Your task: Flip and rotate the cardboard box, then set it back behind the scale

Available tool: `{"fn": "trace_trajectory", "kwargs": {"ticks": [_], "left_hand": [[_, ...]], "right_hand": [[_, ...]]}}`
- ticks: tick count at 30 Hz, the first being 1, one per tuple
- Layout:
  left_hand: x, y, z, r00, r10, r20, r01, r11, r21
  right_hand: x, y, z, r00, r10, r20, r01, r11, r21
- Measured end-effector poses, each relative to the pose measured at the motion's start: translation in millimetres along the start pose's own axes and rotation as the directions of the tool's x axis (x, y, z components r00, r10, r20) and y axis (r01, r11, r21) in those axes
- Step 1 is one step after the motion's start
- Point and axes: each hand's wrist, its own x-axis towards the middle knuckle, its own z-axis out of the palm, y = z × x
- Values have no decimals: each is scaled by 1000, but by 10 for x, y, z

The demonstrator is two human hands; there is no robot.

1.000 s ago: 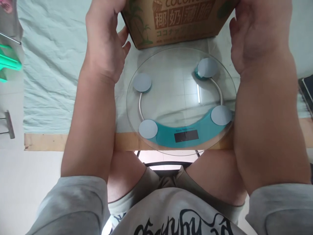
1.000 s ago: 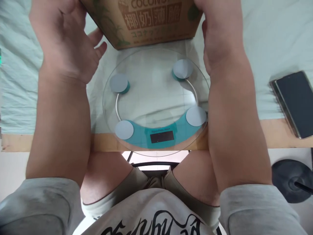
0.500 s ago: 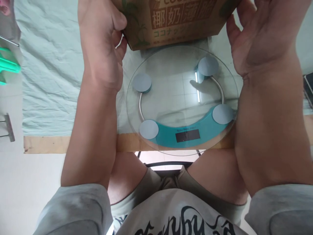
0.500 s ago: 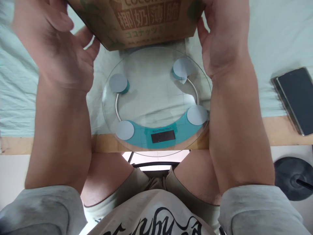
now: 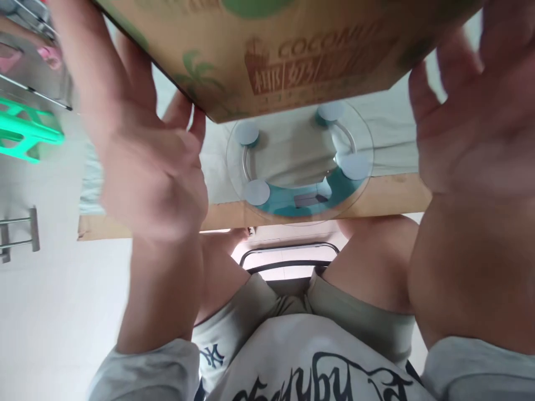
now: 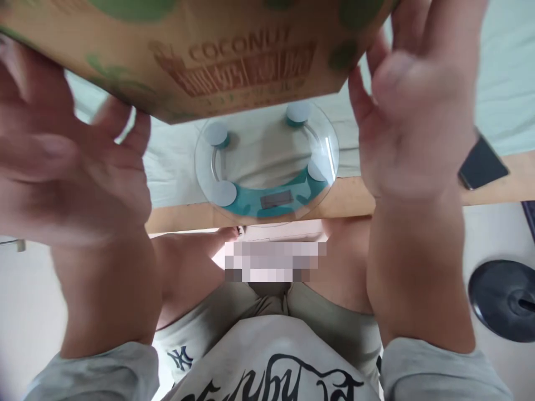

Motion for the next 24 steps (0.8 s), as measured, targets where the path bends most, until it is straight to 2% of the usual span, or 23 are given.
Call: {"fn": "trace_trajectory", "kwargs": {"ticks": [1, 2, 3, 6, 8, 11, 16, 20, 24], "left_hand": [[-92, -18, 8, 988, 87, 124, -84, 996, -34], [-188, -41, 21, 957, 167, 238, -152, 985, -79], [-290, -58, 39, 928, 191, 320, -161, 980, -118], [-597, 16, 100, 952, 45, 302, -12, 994, -111], [-741, 159, 123, 953, -131, 274, 125, 991, 38], [-824, 350, 123, 915, -342, 214, 282, 921, 267], [-872, 294, 81, 908, -360, 216, 297, 914, 277], [-961, 201, 75, 923, -359, 140, 316, 913, 260], [-988, 173, 35, 928, -367, 73, 340, 908, 245]], "right_hand": [[-90, -56, 31, 1000, -1, 3, 1, 1000, 29], [-164, -76, 44, 1000, -3, 23, 2, 999, 40], [-223, -63, 43, 999, -6, 42, 3, 998, 70], [-345, 64, 11, 998, 0, 60, -5, 997, 83], [-421, 116, 19, 996, 61, 65, -63, 998, 26], [-545, 102, 77, 981, 172, 90, -167, 984, -60], [-654, 109, 124, 976, 188, 109, -183, 981, -57], [-674, 193, 133, 969, 221, 115, -213, 974, -74], [-748, 384, 66, 973, 179, 143, -164, 980, -112]]}}
